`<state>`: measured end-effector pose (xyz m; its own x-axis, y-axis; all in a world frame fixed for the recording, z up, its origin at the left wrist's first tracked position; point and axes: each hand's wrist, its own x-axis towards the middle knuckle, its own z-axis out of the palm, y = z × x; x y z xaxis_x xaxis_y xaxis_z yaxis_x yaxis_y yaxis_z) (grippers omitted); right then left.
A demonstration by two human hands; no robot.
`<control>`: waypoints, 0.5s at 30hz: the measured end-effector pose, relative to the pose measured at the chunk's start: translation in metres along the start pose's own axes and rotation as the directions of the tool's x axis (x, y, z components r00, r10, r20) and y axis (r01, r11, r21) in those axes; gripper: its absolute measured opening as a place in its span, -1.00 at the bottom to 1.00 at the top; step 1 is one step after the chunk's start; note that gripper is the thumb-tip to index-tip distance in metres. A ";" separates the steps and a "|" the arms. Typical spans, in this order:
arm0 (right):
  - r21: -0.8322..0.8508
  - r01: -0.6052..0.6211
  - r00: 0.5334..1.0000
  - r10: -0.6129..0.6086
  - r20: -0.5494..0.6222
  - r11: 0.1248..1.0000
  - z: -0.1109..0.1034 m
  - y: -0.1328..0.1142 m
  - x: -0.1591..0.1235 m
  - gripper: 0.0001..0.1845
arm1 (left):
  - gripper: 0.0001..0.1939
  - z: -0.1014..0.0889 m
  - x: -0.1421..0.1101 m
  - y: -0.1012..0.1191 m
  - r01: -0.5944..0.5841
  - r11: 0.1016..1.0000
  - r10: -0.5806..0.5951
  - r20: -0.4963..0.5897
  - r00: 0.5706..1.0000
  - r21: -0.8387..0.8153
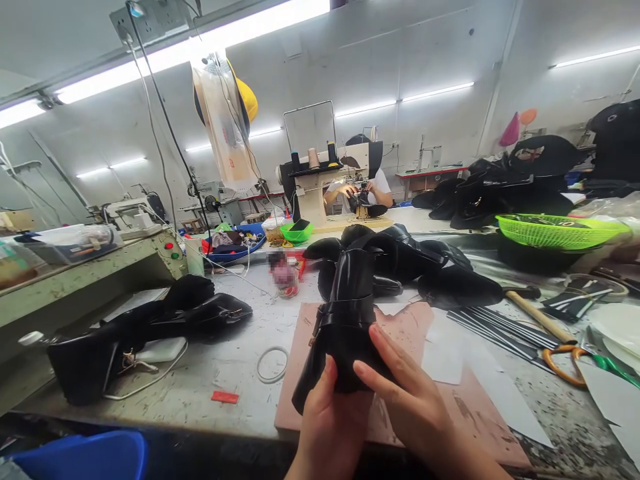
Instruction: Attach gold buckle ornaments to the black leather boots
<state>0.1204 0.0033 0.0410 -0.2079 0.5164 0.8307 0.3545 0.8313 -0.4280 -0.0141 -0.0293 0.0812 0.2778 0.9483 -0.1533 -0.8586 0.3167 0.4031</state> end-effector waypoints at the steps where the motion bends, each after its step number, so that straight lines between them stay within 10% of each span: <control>1: 0.021 0.019 0.999 -0.018 -0.041 1.000 0.000 -0.002 -0.001 -0.65 | -0.68 0.000 -0.001 0.001 0.007 1.000 -0.007 0.013 1.000 0.010; 7: -0.006 0.173 0.970 -0.172 -0.170 0.985 0.002 -0.015 0.003 -0.58 | -0.70 0.011 -0.006 -0.005 -0.161 0.970 0.176 -0.068 0.982 0.181; 15: 0.082 0.038 0.981 -0.021 -0.193 0.996 0.015 -0.019 0.002 -0.33 | -0.58 0.016 0.001 -0.010 -0.213 0.949 0.244 -0.111 0.964 0.231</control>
<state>0.0997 -0.0088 0.0456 -0.0350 0.4493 0.8927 0.2701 0.8643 -0.4244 0.0011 -0.0313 0.0914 0.0107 0.9887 -0.1495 -0.7748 0.1027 0.6238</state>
